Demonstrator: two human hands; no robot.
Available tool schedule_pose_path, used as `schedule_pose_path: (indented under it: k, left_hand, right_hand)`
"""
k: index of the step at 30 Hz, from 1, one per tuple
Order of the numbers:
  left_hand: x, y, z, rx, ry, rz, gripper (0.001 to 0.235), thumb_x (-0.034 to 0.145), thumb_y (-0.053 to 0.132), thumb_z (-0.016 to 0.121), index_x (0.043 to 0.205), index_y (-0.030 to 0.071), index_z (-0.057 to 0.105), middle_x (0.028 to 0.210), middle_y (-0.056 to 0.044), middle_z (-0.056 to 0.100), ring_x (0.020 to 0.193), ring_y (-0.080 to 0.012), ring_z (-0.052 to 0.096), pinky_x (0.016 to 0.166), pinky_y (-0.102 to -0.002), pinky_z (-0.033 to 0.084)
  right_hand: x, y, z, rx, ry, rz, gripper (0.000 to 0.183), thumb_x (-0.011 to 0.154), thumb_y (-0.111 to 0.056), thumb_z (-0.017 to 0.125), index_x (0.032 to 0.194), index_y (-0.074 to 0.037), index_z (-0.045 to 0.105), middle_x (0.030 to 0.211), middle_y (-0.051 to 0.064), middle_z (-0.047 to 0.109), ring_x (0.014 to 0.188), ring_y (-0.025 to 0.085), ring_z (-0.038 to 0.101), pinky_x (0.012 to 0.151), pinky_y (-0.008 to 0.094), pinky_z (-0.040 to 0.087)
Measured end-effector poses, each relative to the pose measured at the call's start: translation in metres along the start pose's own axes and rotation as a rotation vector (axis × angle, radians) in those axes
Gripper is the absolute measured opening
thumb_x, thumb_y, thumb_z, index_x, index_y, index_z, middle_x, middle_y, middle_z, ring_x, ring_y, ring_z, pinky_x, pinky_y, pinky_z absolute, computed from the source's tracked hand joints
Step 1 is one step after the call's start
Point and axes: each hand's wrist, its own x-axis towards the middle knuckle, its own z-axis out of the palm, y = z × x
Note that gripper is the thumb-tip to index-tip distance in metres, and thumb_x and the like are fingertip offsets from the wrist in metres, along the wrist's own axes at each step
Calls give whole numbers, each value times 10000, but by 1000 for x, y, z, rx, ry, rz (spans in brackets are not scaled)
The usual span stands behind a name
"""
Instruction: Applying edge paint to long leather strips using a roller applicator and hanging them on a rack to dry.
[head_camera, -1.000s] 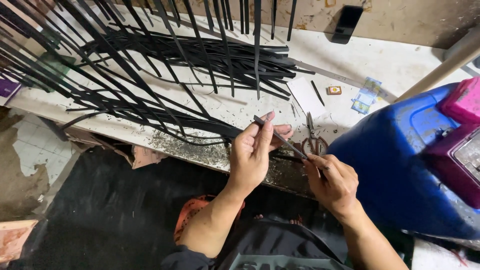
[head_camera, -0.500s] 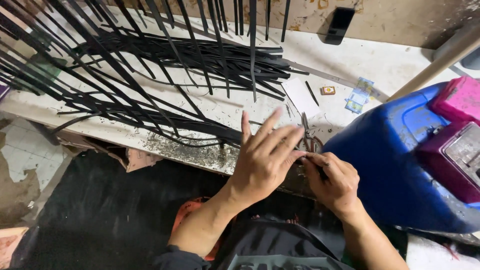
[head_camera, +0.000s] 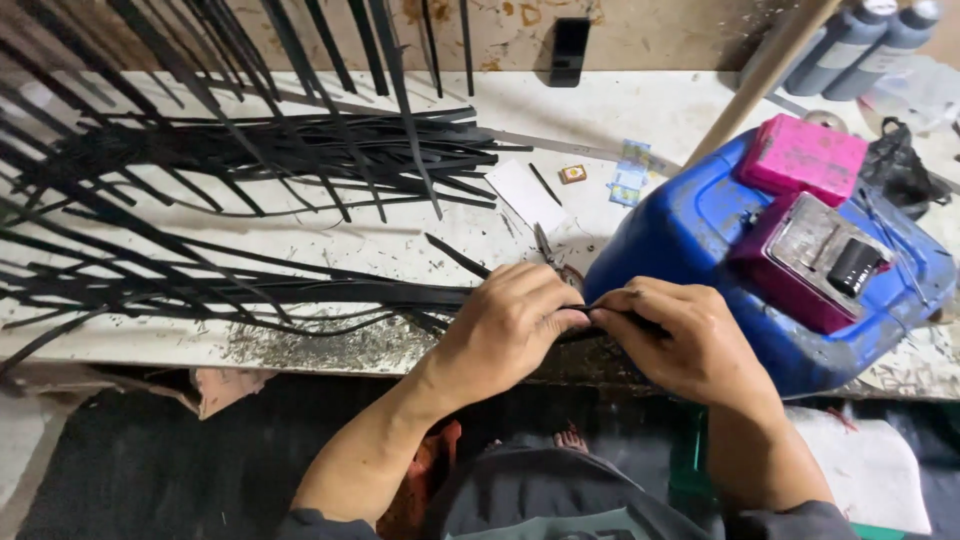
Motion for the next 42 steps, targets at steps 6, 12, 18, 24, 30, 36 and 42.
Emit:
schedule_pose_path:
  k: [6,12,18,24,30,36,42]
  left_hand:
    - [1,-23,-19,-110,-90,10,240,940,56,748,1166,19,675,919,-93,715,824,-190,658,783,-281,592]
    - [11,-17,-12,-254,-89,124,304,919,-16,783,1206,9,687,894,-85,630,761,-197,600,657,-286,519]
    - [12,-22,4,-263,-56,141,405,928,12,803,1299,60,648,894,-65,626,757,-174,570,665,-279,525]
    - [11,-34,2,-414,-9,104,447,930,-15,805,1322,123,641,972,-68,637,785,-150,571,651,-247,534]
    - [32,-1,11,-389,9,105,318,927,118,803,1214,52,684,927,-80,679,778,-184,604,713,-311,524]
    - [40,-8,2,-389,-74,-11,197,921,129,765,1083,37,698,919,-81,702,796,-189,650,706,-299,556]
    - [50,-4,1,-464,-96,-12,87,937,65,740,997,31,687,908,-80,703,825,-191,666,763,-293,563]
  right_hand:
    - [-16,7,-18,-27,47,89,69,921,-49,701,895,15,693,816,73,731,666,169,686,645,266,535]
    - [-18,-3,-23,-28,31,95,76,924,-60,693,909,15,688,837,87,732,681,191,697,647,283,541]
    - [-16,-7,-23,-119,108,175,60,897,-71,738,862,-26,719,751,33,719,634,111,649,627,239,510]
    - [-25,6,-43,-147,121,173,59,898,-67,731,874,-14,723,844,58,763,717,119,710,683,237,543]
    - [-7,-1,-30,-86,90,142,88,918,-77,711,855,-15,715,825,52,762,669,103,677,639,234,507]
    - [-16,14,-49,-115,55,237,85,898,-114,724,872,-37,750,780,25,762,609,99,647,585,247,482]
    - [-18,21,-57,-79,29,190,99,914,-127,700,889,-44,748,870,32,801,686,103,728,641,241,531]
